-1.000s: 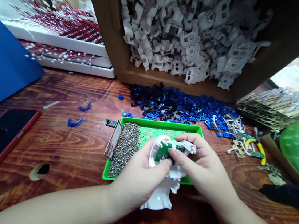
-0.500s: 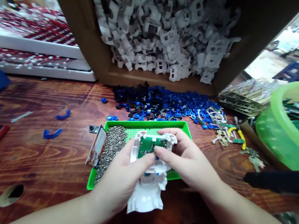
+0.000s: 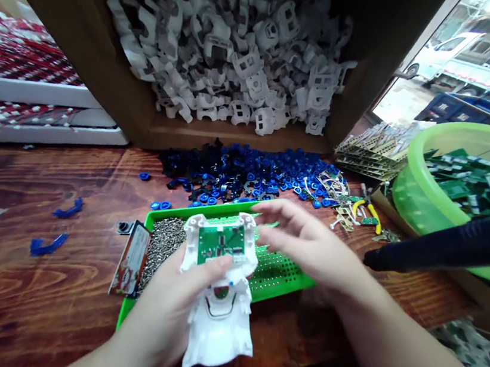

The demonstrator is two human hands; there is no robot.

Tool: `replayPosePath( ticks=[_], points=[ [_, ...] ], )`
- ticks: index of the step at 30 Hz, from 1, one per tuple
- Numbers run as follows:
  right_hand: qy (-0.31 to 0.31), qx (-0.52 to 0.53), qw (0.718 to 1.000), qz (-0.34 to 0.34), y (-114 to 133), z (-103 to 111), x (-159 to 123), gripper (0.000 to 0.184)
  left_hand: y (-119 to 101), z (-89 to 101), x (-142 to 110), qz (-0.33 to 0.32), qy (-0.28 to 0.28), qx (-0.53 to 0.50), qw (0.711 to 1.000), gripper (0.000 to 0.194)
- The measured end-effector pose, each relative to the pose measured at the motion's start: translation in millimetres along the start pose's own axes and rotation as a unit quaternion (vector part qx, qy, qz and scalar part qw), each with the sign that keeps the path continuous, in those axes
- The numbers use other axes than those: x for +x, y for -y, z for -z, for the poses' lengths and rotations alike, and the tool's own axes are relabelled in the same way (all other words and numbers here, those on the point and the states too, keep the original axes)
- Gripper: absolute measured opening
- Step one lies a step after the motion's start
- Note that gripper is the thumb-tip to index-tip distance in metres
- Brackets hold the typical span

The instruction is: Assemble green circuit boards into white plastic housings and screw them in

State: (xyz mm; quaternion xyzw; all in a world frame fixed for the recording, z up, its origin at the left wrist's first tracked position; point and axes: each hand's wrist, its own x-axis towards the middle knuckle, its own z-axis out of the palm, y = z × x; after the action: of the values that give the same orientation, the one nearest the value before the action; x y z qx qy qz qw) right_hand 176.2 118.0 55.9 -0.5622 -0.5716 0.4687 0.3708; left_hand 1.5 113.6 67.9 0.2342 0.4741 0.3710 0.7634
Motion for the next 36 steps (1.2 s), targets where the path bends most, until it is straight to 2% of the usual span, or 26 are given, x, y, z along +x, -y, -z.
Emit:
replayPosePath(
  ticks=[1, 2, 3, 5, 9, 14, 18, 21, 24, 25, 27, 28, 29, 31, 32, 34, 36],
  points=[
    [-0.068, -0.109, 0.992, -0.004, -2.4, 10.4, 3.5, 0.03, -2.8, 0.0, 0.7, 0.007, -0.007, -0.006, 1.0, 0.049],
    [-0.143, -0.237, 0.961, -0.031, -5.9, 21.3, 7.3, 0.028, -5.5, -0.1, 1.0, 0.01, -0.013, -0.01, 1.0, 0.046],
    [-0.192, -0.317, 0.927, -0.064, -10.1, 32.3, 11.1, 0.027, -7.9, -0.3, 1.0, 0.01, -0.016, -0.012, 1.0, 0.043],
    [-0.227, -0.405, 0.876, -0.13, -19.7, 52.1, 17.8, 0.025, -11.6, -0.6, 0.1, 0.008, -0.014, -0.019, 1.0, 0.037],
    [-0.215, -0.478, 0.824, -0.216, -36.1, 76.6, 25.0, 0.026, -12.9, 2.1, 0.8, 0.025, -0.015, -0.033, 0.999, 0.035],
    [-0.179, -0.506, 0.803, -0.257, -50.7, 84.0, 33.1, 0.029, -9.9, 9.6, 6.8, 0.087, -0.003, -0.068, 0.994, 0.017],
    [-0.177, -0.503, 0.805, -0.262, -56.3, 85.9, 37.8, 0.024, -12.3, 10.5, 6.4, 0.098, 0.015, -0.119, 0.988, 0.01],
    [-0.195, -0.489, 0.815, -0.241, -49.7, 86.4, 34.1, 0.021, -14.2, 10.5, 5.1, 0.09, 0.043, -0.138, 0.985, 0.01],
    [-0.227, -0.462, 0.838, -0.181, -34.1, 75.8, 23.2, 0.031, -12.7, 10.7, 5.6, 0.077, 0.065, -0.132, 0.986, 0.011],
    [-0.235, -0.444, 0.853, -0.142, -28.1, 68.4, 18.3, 0.035, -11.6, 10.5, 6.2, 0.071, 0.075, -0.131, 0.986, 0.013],
    [-0.235, -0.371, 0.898, -0.032, -17.1, 48.6, 6.9, 0.034, -9.4, 9.5, 7.7, 0.057, 0.096, -0.135, 0.984, 0.02],
    [-0.229, -0.293, 0.927, 0.055, -12.4, 37.3, 0.8, 0.029, -8.4, 8.9, 8.4, 0.048, 0.105, -0.14, 0.983, 0.024],
    [-0.21, -0.227, 0.943, 0.121, -8.5, 26.1, -5.1, 0.023, -7.6, 8.4, 9.0, 0.038, 0.111, -0.144, 0.983, 0.029],
    [-0.176, -0.176, 0.944, 0.218, -2.7, 6.6, -15.1, 0.018, -6.4, 7.6, 10.0, 0.021, 0.118, -0.153, 0.981, 0.038],
    [-0.152, -0.195, 0.935, 0.254, -0.8, -0.7, -18.5, 0.021, -6.0, 7.5, 10.3, 0.016, 0.124, -0.155, 0.98, 0.042],
    [-0.102, -0.27, 0.901, 0.323, 1.2, -9.6, -21.9, 0.029, -5.3, 7.7, 10.8, 0.005, 0.137, -0.156, 0.978, 0.048],
    [-0.064, -0.33, 0.864, 0.375, 1.4, -12.5, -21.7, 0.03, -4.4, 8.2, 11.2, -0.009, 0.148, -0.153, 0.977, 0.051]
  ],
)
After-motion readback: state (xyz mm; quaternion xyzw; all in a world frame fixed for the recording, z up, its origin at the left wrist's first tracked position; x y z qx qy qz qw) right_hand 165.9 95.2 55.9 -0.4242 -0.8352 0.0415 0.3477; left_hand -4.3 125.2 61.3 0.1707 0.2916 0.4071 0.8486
